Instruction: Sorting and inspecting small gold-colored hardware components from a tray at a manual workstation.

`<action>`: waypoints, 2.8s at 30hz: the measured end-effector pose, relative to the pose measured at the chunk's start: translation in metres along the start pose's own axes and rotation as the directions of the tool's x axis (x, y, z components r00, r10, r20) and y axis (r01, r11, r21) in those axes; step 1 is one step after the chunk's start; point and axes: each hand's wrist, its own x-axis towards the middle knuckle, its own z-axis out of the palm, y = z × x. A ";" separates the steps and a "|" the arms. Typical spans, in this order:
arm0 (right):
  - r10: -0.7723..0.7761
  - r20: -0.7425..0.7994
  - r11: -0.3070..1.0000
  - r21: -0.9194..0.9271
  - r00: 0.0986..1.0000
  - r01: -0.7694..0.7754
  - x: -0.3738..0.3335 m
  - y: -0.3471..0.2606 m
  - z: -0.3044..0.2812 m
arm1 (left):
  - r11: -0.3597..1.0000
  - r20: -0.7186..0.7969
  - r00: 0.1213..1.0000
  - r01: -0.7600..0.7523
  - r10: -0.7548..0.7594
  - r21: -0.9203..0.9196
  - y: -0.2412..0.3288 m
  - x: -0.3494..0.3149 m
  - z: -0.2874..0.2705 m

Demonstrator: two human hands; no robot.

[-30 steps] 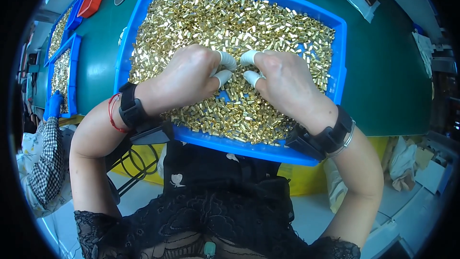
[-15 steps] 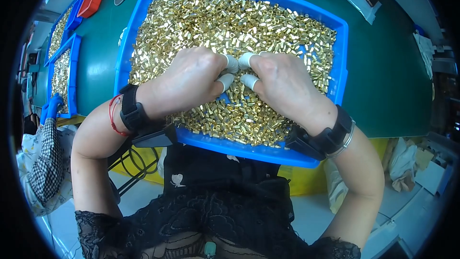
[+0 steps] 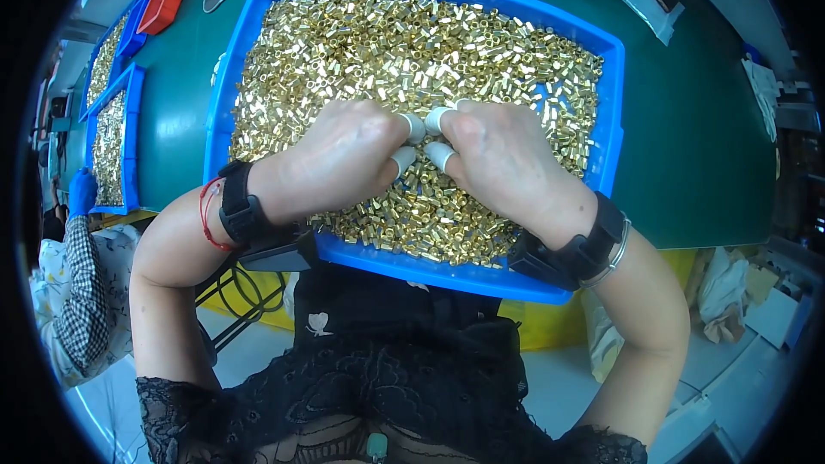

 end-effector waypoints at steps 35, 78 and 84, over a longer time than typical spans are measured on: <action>-0.098 0.435 -0.455 0.781 0.895 -0.429 0.003 0.005 -0.025 | 0.900 -0.457 0.889 -0.178 -0.027 -0.399 0.013 -0.010 -0.034; 0.268 0.673 -0.536 0.699 0.689 -0.474 0.031 -0.057 -0.017 | 0.893 -0.674 0.739 -0.306 0.004 -0.330 -0.009 -0.112 -0.030; 0.184 0.330 -0.351 0.902 0.926 -0.252 0.114 0.003 -0.101 | 0.921 -0.664 0.716 -0.078 -0.215 -0.382 -0.023 -0.138 0.014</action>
